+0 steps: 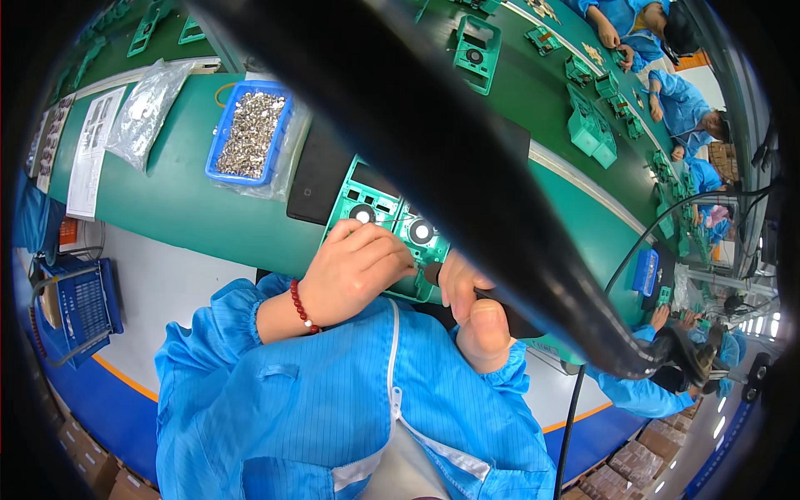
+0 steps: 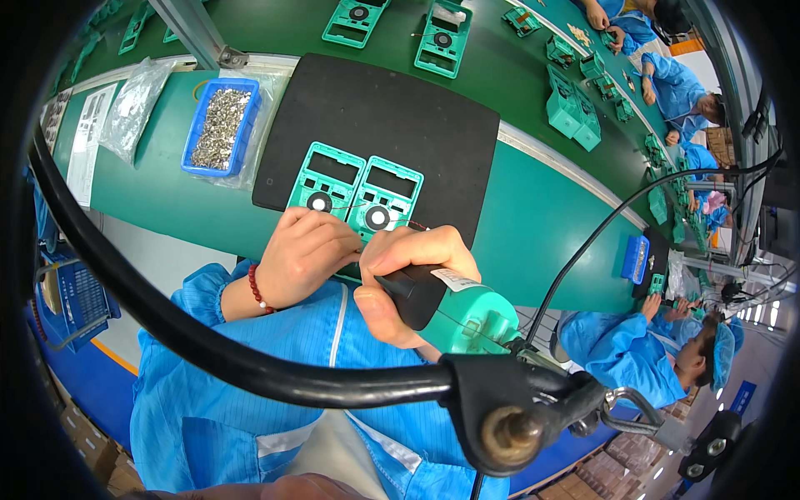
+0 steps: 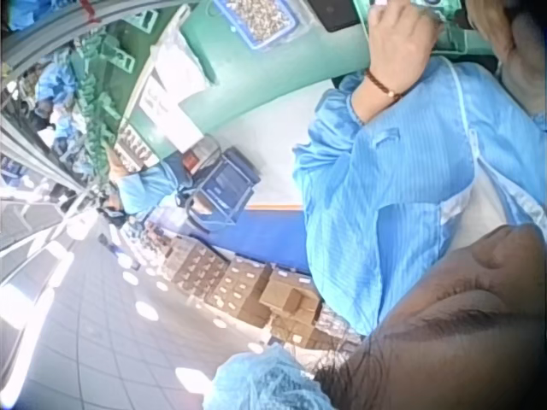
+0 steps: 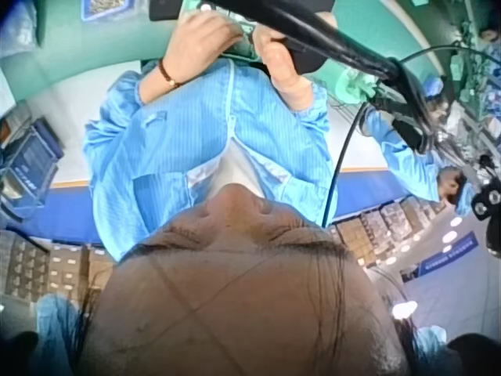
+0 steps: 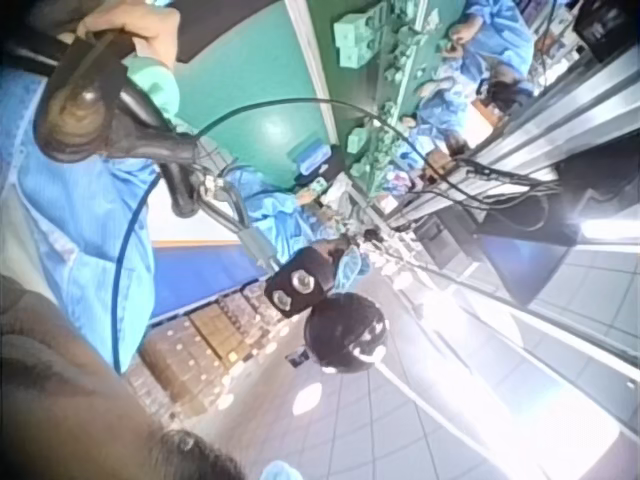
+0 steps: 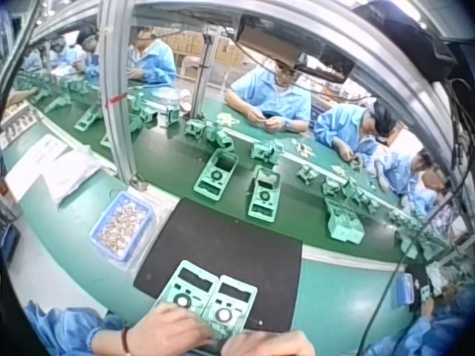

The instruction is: The person assembles small green plastic housings by securing them with screws using an electric screwdriver on a factory assembly line.

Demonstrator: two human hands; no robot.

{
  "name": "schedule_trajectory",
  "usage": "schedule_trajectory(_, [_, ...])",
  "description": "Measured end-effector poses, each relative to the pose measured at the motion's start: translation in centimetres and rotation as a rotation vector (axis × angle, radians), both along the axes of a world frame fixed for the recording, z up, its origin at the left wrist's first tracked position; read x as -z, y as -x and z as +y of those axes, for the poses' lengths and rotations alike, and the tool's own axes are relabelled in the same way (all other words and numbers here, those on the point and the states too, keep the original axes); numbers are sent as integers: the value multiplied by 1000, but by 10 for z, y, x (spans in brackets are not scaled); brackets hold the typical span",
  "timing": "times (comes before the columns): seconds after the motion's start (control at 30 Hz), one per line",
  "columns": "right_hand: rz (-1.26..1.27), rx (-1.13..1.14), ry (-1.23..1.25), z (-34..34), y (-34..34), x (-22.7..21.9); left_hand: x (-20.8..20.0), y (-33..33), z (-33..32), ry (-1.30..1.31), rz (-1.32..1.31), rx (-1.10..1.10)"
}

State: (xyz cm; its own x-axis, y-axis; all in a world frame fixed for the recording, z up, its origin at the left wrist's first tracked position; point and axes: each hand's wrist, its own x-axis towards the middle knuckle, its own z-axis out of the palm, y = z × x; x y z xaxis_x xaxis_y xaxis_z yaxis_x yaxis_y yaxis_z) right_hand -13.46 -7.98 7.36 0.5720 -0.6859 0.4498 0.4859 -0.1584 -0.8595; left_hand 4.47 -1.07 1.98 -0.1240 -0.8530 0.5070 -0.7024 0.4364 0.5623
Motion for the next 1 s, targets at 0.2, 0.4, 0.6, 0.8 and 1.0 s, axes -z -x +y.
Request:
schedule_trajectory(0.2, [46,-40,0,0,-3,0,-2,-2,1,31,-62,13])
schedule_trajectory(0.4, [67,-38,-47,4,-4,-2,-1,-3,1,28,-70,35])
schedule_trajectory(0.6, [64,-89,28,-6,-22,-25,1,-8,6,97,-156,49])
schedule_trajectory(0.8, [80,-69,47,-2,-32,-23,10,-7,11,-33,31,-1])
schedule_trajectory(1.0, [66,-42,42,-2,-36,-21,13,-13,9,-41,80,27])
